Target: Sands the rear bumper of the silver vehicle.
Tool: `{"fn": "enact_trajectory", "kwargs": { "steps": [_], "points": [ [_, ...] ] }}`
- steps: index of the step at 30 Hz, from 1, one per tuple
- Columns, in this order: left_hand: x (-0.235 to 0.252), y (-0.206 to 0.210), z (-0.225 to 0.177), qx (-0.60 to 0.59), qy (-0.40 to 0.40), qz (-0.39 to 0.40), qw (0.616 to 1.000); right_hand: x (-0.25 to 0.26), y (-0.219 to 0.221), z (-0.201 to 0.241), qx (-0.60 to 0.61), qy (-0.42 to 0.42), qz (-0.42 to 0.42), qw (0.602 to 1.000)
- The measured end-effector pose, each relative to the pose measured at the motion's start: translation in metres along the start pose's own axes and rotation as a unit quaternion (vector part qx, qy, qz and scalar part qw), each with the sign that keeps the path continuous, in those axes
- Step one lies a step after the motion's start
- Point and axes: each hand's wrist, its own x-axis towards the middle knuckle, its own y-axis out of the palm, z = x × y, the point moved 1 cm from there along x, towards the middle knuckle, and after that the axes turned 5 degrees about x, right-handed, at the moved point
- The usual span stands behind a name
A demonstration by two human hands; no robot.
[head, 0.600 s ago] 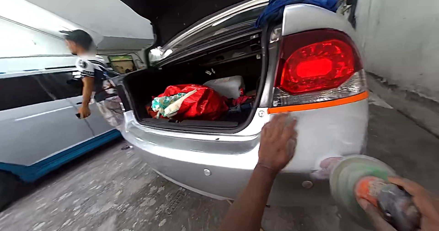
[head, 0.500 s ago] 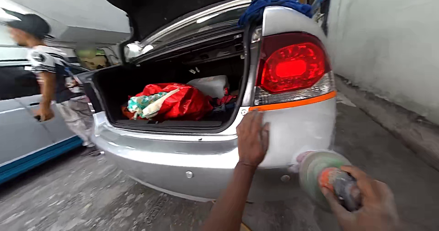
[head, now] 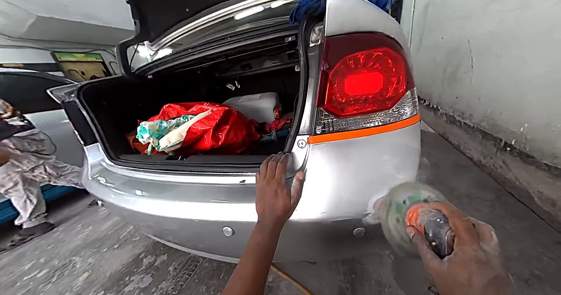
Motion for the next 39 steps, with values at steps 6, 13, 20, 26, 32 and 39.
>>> {"fn": "enact_trajectory", "kwargs": {
  "steps": [6, 13, 20, 26, 32, 39],
  "points": [
    [0.002, 0.007, -0.003, 0.019, 0.026, 0.036, 0.999, -0.011, 0.001, 0.015, -0.021, -0.004, 0.02, 1.0],
    [0.002, 0.008, 0.001, 0.025, 0.028, 0.039, 0.999, -0.006, 0.0, 0.014, -0.055, 0.011, 0.022, 0.998],
    [0.002, 0.012, 0.0, 0.032, 0.024, 0.04, 0.998, 0.004, -0.013, 0.012, -0.073, 0.018, 0.036, 0.997],
    [0.0, 0.012, 0.002, 0.015, 0.032, 0.018, 0.999, -0.007, -0.01, 0.033, -0.095, 0.004, 0.108, 0.99],
    [0.001, 0.011, 0.001, 0.015, 0.03, 0.02, 0.999, -0.006, -0.019, 0.037, -0.118, 0.019, 0.151, 0.981],
    [0.0, 0.011, 0.003, 0.012, 0.028, 0.017, 0.999, -0.007, -0.013, 0.041, -0.104, 0.015, 0.154, 0.982]
  ]
}}
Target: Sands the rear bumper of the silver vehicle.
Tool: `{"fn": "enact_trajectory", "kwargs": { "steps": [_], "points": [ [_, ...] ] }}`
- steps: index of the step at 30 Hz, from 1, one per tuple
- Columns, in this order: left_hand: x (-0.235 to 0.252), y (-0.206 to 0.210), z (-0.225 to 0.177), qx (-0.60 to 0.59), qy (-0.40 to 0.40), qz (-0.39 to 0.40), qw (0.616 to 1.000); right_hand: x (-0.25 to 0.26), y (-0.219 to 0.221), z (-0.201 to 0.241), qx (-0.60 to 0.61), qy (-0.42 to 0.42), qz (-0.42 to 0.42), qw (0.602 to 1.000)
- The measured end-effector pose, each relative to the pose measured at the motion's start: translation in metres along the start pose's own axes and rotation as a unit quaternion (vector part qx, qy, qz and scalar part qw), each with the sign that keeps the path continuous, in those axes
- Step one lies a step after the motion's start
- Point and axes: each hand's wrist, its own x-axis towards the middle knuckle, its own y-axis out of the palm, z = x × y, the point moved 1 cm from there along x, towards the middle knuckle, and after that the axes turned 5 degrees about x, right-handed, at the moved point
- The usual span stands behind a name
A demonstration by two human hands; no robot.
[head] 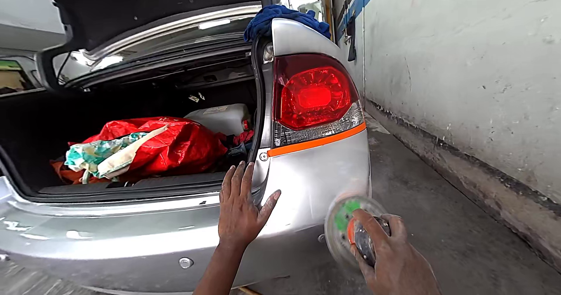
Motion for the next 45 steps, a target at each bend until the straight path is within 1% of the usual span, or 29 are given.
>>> {"fn": "enact_trajectory", "kwargs": {
  "steps": [5, 11, 14, 19, 22, 26, 32, 35, 40, 45],
  "points": [
    [0.0, 0.002, -0.001, 0.008, -0.004, 0.013, 1.0, 0.003, -0.006, -0.011, 0.0, 0.03, -0.011, 0.999],
    [0.0, 0.001, 0.0, 0.004, -0.005, 0.013, 1.0, 0.005, -0.003, -0.005, 0.005, 0.012, -0.005, 1.0],
    [0.0, 0.001, 0.0, 0.002, -0.007, 0.01, 1.0, 0.001, 0.0, -0.012, 0.024, 0.013, -0.021, 0.999],
    [0.0, 0.001, 0.0, 0.004, -0.011, 0.013, 1.0, 0.005, 0.003, -0.034, 0.05, 0.05, -0.059, 0.996],
    [0.001, 0.002, 0.001, 0.001, -0.013, 0.01, 1.0, 0.009, 0.001, -0.037, 0.05, 0.068, -0.062, 0.995],
    [0.001, 0.001, 0.001, -0.002, -0.008, 0.009, 1.0, 0.005, 0.003, -0.021, 0.049, 0.037, -0.053, 0.997],
    [0.0, 0.001, 0.003, -0.008, 0.004, -0.004, 1.0, 0.0, 0.025, 0.002, 0.073, -0.027, -0.07, 0.995],
    [0.001, 0.0, 0.003, -0.008, 0.002, -0.005, 1.0, 0.005, 0.024, 0.0, 0.078, -0.028, -0.078, 0.994],
    [0.003, 0.0, 0.0, 0.0, -0.002, 0.006, 1.0, 0.016, 0.019, -0.018, 0.072, -0.017, -0.094, 0.993],
    [0.001, 0.001, 0.001, 0.0, 0.0, 0.002, 1.0, 0.016, 0.019, -0.022, 0.06, -0.008, -0.099, 0.993]
  ]
}}
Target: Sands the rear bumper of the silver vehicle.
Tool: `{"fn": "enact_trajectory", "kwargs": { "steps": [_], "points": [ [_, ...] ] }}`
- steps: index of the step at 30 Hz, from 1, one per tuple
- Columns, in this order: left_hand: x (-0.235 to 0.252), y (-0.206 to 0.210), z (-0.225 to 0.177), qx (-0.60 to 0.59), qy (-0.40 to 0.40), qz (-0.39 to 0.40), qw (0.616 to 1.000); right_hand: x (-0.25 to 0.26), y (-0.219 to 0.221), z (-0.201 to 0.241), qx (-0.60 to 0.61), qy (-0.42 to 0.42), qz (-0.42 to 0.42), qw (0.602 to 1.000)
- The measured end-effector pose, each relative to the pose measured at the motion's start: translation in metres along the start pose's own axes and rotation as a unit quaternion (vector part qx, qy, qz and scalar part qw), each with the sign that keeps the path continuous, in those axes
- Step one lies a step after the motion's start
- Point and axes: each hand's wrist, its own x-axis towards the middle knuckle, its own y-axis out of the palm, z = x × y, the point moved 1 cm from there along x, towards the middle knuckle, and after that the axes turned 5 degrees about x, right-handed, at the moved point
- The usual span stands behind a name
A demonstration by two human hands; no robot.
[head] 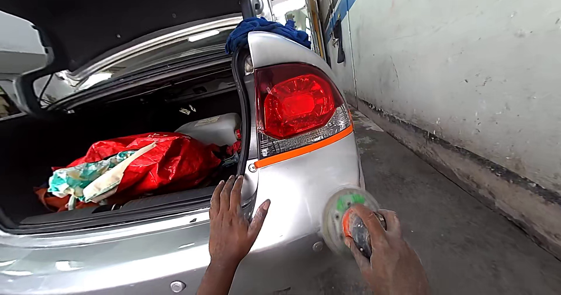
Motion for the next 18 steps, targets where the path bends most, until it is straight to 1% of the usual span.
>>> {"fn": "enact_trajectory", "kwargs": {
  "steps": [5, 9, 11, 13, 15, 18],
  "points": [
    [0.001, -0.002, -0.001, -0.002, 0.001, -0.009, 1.0, 0.004, -0.004, -0.01, 0.004, 0.014, -0.011, 1.0],
    [-0.001, -0.001, -0.001, 0.0, -0.008, -0.002, 1.0, 0.012, -0.012, -0.034, 0.016, 0.057, -0.012, 0.998],
    [-0.001, -0.001, 0.0, -0.002, -0.009, -0.004, 1.0, 0.016, -0.021, -0.049, 0.033, 0.087, -0.03, 0.995],
    [0.001, -0.001, 0.001, -0.006, -0.01, -0.009, 1.0, 0.018, -0.028, -0.056, 0.058, 0.093, -0.074, 0.991],
    [0.001, 0.0, 0.001, -0.006, -0.015, -0.013, 1.0, 0.018, -0.031, -0.051, 0.072, 0.083, -0.099, 0.989],
    [-0.001, -0.001, 0.001, -0.003, -0.019, -0.009, 1.0, 0.02, -0.022, -0.033, 0.078, 0.071, -0.071, 0.992]
  ]
}}
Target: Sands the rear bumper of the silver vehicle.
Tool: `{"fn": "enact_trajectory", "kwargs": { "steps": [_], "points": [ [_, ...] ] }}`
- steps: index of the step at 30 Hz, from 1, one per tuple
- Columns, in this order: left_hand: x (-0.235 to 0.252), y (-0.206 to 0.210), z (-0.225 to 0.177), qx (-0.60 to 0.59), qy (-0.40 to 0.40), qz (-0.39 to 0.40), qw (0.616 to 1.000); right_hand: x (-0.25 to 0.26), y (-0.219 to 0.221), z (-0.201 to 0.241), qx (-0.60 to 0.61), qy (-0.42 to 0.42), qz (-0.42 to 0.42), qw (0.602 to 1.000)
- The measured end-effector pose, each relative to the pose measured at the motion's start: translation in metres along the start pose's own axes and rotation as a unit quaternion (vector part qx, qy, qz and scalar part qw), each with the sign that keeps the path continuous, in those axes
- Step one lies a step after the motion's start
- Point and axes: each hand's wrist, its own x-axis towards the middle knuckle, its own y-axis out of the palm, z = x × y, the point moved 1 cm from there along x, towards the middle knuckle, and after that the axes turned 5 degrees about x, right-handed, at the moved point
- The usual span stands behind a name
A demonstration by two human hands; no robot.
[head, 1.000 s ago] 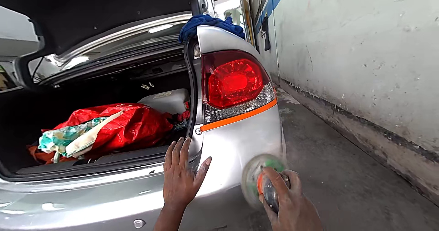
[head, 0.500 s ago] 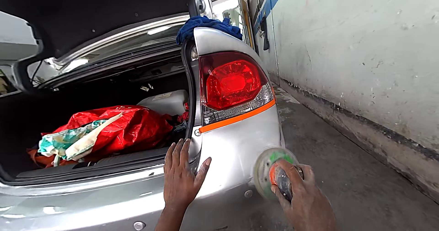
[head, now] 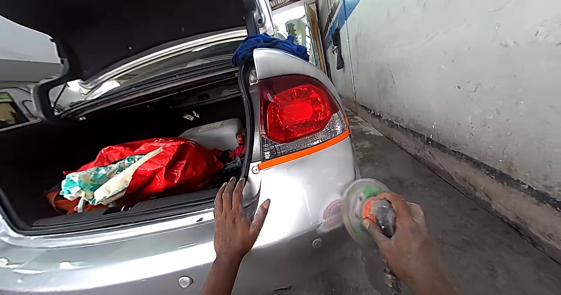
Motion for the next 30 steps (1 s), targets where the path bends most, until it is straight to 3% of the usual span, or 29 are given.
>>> {"fn": "enact_trajectory", "kwargs": {
  "steps": [4, 17, 23, 27, 30],
  "points": [
    [0.002, 0.0, 0.0, -0.002, 0.004, -0.008, 1.0, -0.013, 0.022, 0.005, -0.015, -0.012, 0.013, 1.0],
    [0.001, -0.001, -0.002, -0.003, 0.006, 0.001, 1.0, -0.041, 0.027, 0.02, -0.028, -0.085, 0.08, 0.993],
    [0.001, 0.0, -0.002, -0.004, 0.007, 0.002, 1.0, -0.024, 0.019, 0.002, -0.029, -0.048, 0.066, 0.996],
    [-0.001, -0.001, -0.003, -0.004, 0.005, 0.008, 1.0, 0.003, -0.001, -0.027, -0.036, 0.032, 0.056, 0.997],
    [0.002, -0.001, 0.0, -0.003, 0.006, -0.002, 1.0, 0.012, -0.012, -0.041, -0.019, 0.052, -0.021, 0.998]
  ]
}}
